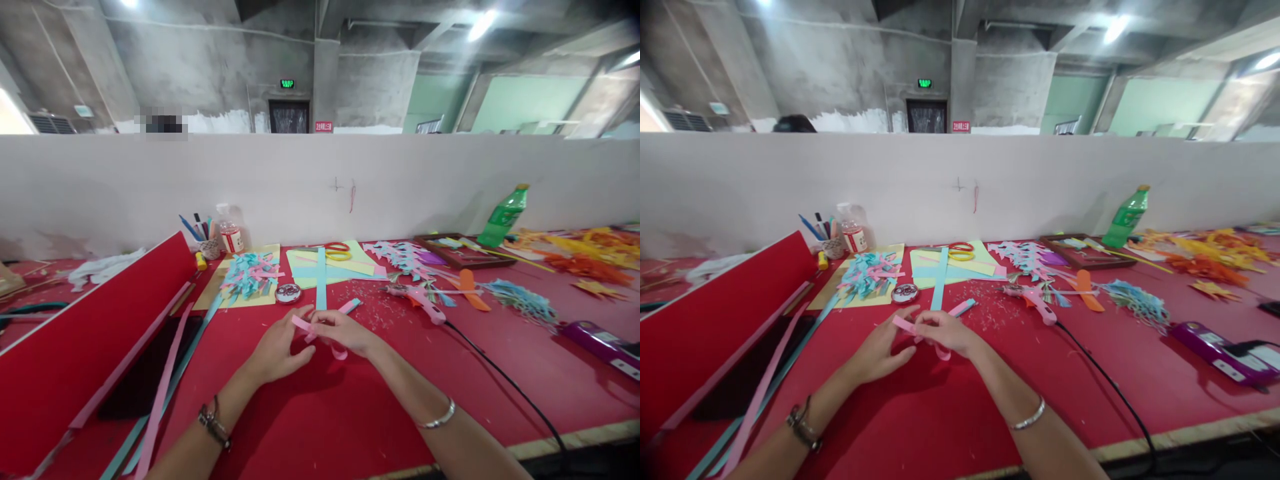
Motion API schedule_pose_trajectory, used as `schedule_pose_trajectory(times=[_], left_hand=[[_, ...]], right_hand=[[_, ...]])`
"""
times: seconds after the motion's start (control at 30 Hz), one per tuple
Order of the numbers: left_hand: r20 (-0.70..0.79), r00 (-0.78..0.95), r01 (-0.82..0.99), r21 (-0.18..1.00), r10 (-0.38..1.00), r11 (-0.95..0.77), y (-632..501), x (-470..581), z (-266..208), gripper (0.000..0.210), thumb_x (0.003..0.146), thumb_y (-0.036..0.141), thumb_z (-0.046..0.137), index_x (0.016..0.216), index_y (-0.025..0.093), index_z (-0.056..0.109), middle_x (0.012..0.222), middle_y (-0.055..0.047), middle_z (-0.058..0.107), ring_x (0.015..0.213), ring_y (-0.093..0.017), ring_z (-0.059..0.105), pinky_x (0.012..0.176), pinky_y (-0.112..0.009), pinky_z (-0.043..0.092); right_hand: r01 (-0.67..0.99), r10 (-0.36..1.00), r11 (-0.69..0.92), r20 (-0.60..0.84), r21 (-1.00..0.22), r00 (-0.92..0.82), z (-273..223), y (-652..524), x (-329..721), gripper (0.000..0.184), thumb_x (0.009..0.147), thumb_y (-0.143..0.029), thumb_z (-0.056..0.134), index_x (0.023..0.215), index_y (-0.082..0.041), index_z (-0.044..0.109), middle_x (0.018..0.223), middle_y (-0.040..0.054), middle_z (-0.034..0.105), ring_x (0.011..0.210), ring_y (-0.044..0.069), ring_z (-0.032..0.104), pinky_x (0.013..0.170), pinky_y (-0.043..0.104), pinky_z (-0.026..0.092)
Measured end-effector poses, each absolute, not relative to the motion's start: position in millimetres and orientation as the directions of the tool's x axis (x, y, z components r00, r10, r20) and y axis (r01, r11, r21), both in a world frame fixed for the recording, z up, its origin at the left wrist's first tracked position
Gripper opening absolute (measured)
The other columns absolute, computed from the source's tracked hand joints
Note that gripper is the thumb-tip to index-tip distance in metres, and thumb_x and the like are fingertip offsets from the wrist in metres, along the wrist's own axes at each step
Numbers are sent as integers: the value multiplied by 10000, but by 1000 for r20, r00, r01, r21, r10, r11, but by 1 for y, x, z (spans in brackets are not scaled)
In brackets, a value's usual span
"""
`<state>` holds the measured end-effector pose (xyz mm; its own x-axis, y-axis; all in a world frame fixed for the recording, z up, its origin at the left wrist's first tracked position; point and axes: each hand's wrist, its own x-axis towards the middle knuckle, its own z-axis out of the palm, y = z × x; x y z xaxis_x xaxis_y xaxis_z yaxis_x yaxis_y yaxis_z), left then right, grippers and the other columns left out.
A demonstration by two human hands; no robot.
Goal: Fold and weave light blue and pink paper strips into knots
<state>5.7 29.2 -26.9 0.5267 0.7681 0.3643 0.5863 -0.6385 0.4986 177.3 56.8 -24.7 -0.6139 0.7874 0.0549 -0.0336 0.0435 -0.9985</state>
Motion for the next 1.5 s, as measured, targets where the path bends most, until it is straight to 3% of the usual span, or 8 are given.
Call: schedule_pose_trajectory(times=[0.13,0.23,0.33,0.43,0.57,0.77,1.0,1.5], left_hand=[[363,475,548,591,802,-592,31,4,-25,490,725,341,465,1173,188,339,1197,-91,409,1073,-210,384,904,-336,297],[324,321,467,763,890,-446,38,4,-27,463,727,405,443,1120,166,383,950,-74,541,833,-174,499,735,-291,390],[153,270,296,927,951,-233,47,3,-32,447,770,486,283,980,136,465,597,0,511,500,-96,440,493,-217,352],[-51,335,171,985,941,-7,52,3,-37,535,760,550,179,872,132,494,544,13,476,377,-60,357,380,-191,252],[-123,343,65,992,931,107,48,4,-35,458,738,545,289,874,154,487,663,0,509,428,-59,415,417,-190,303],[47,217,8,999,975,-50,45,3,-27,180,660,280,550,765,140,511,593,47,459,508,-44,397,505,-165,315],[104,190,14,994,976,-109,44,7,-24,343,655,215,526,978,160,423,592,63,482,449,-46,419,457,-175,315],[-5,188,-130,991,982,30,43,6,-24,317,673,325,552,934,146,560,803,-38,612,727,-125,561,649,-228,433]], right_hand=[[-29,763,99,95,-995,-639,-22,58,179,186,703,-332,524,643,-157,531,599,-18,531,554,72,481,522,185,356],[-12,767,137,114,-991,-632,-20,60,183,197,717,-333,510,636,-154,508,530,-40,494,457,47,419,448,168,308],[-23,790,135,122,-991,-601,-20,61,185,205,728,-339,499,639,-154,482,486,-59,464,418,34,381,435,162,292],[-72,799,156,169,-985,-577,-22,63,184,207,732,-340,496,645,-153,472,499,-52,488,460,45,431,486,172,331],[-133,808,197,238,-971,-538,-25,63,182,187,738,-330,493,669,-157,473,565,-31,544,518,59,484,533,188,364],[-58,780,213,205,-975,-592,-25,60,179,181,734,-323,495,679,-150,489,580,-9,568,529,68,510,509,184,371],[56,781,195,121,-979,-613,-21,56,177,189,755,-316,450,667,-151,468,602,-7,567,482,58,494,467,174,371],[71,863,238,177,-969,-474,-29,62,178,191,715,-349,495,694,-170,435,509,-49,506,374,43,414,376,163,310]])
